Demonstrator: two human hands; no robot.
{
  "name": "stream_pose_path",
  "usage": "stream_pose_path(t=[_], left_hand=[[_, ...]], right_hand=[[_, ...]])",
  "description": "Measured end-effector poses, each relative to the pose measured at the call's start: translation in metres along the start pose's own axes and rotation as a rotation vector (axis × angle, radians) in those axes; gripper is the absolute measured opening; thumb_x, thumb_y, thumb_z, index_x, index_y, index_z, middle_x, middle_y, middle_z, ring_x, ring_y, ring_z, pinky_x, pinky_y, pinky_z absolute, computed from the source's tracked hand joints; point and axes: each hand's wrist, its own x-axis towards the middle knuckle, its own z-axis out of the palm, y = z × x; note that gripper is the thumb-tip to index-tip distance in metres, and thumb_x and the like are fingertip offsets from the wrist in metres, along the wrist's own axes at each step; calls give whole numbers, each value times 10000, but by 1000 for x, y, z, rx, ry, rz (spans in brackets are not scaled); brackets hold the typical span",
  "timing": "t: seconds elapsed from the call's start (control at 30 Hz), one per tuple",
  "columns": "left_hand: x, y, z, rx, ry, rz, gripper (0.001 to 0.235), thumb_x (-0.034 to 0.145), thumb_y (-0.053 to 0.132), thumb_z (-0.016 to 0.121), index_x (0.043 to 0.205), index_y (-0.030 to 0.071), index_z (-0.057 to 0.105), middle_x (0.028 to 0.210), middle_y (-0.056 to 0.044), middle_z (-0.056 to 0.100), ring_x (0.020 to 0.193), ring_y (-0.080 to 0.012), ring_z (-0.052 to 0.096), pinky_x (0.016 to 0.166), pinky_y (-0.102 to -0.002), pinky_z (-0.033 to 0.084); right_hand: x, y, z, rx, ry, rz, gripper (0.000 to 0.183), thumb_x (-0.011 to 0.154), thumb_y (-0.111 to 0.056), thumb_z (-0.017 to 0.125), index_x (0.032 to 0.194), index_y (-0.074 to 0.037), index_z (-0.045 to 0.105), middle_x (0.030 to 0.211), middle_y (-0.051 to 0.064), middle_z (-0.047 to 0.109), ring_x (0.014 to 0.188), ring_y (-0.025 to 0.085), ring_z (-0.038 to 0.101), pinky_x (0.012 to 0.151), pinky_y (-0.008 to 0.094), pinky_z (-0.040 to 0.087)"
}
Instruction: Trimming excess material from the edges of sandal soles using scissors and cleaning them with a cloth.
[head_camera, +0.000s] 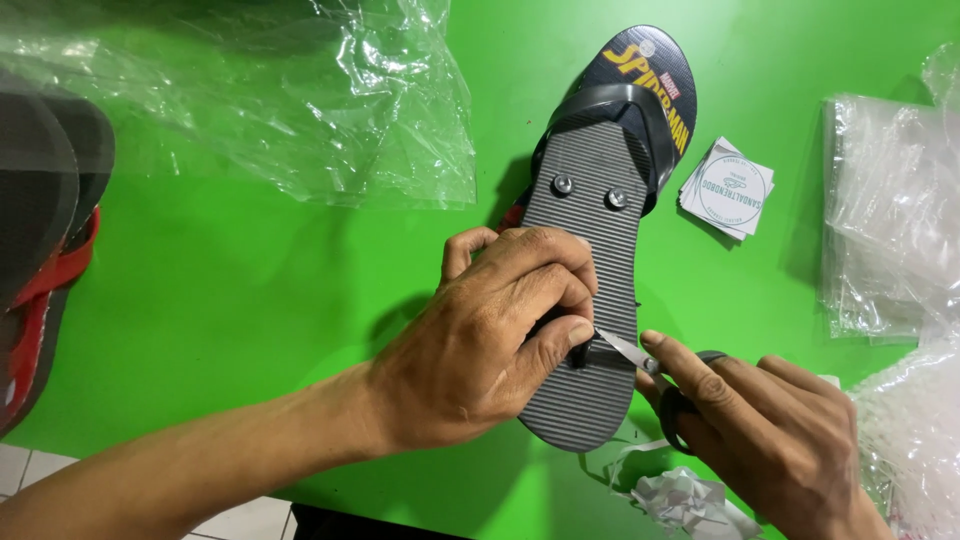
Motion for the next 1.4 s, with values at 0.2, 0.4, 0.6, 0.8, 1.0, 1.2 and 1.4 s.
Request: stream_pose_path(t=[0.2,0.4,0.6,0.8,1.0,1.2,1.4], left_hand=[[0,-1,-2,9,9,31,51,1005,144,587,978,103,600,1126,-51,600,1052,-220,622,955,-436,305],[3,-2,-5,64,-32,111,42,1001,127,632,976,105,608,1118,-47,616,1141,-214,611,964,-452,296],[5,1,-5,116,-58,150,62,1013,160,638,989,109,612,1103,-39,632,1108,-203,628,993,-446,290],[4,-1,-3,94,-41,143,60,1005,148,644,1002,92,626,1109,-51,629,1125,-210,619,1002,-462,306],[3,2,-2,39,-28,150,44,1037,139,610,1064,105,607,1142,-47,603,1134,-222,621,1044,-483,311],[4,9,-11,-143,76,103,187,1019,147,581,1158,22,576,1207,-172,555,1194,-312,584,1090,-431,479],[7,11,-14,-133,134,27,222,1010,164,566,1176,18,538,1187,-178,552,1146,-313,588,1008,-402,530]], right_hand=[[3,-2,0,291,-41,189,542,750,-234,916,1231,-93,711,739,-14,743,525,51,577,526,241,550],[3,-2,-5,512,-154,450,630,592,-361,926,1139,-102,747,917,23,837,673,88,796,663,237,683],[7,-12,7,1342,-115,939,455,701,-187,878,1080,-6,704,780,144,793,668,213,775,649,309,647],[14,-20,16,1323,-102,1175,420,656,-99,889,1011,2,690,905,108,723,721,221,716,656,339,644],[16,-25,21,1301,-55,1151,433,685,-110,900,1041,-55,660,760,52,626,587,135,573,501,252,485],[11,-27,24,1498,86,1075,421,734,-91,855,1058,-65,587,684,96,595,425,176,573,377,269,440],[5,-27,22,1454,17,1066,427,715,-145,878,1043,-75,614,714,89,612,446,172,598,388,266,475]])
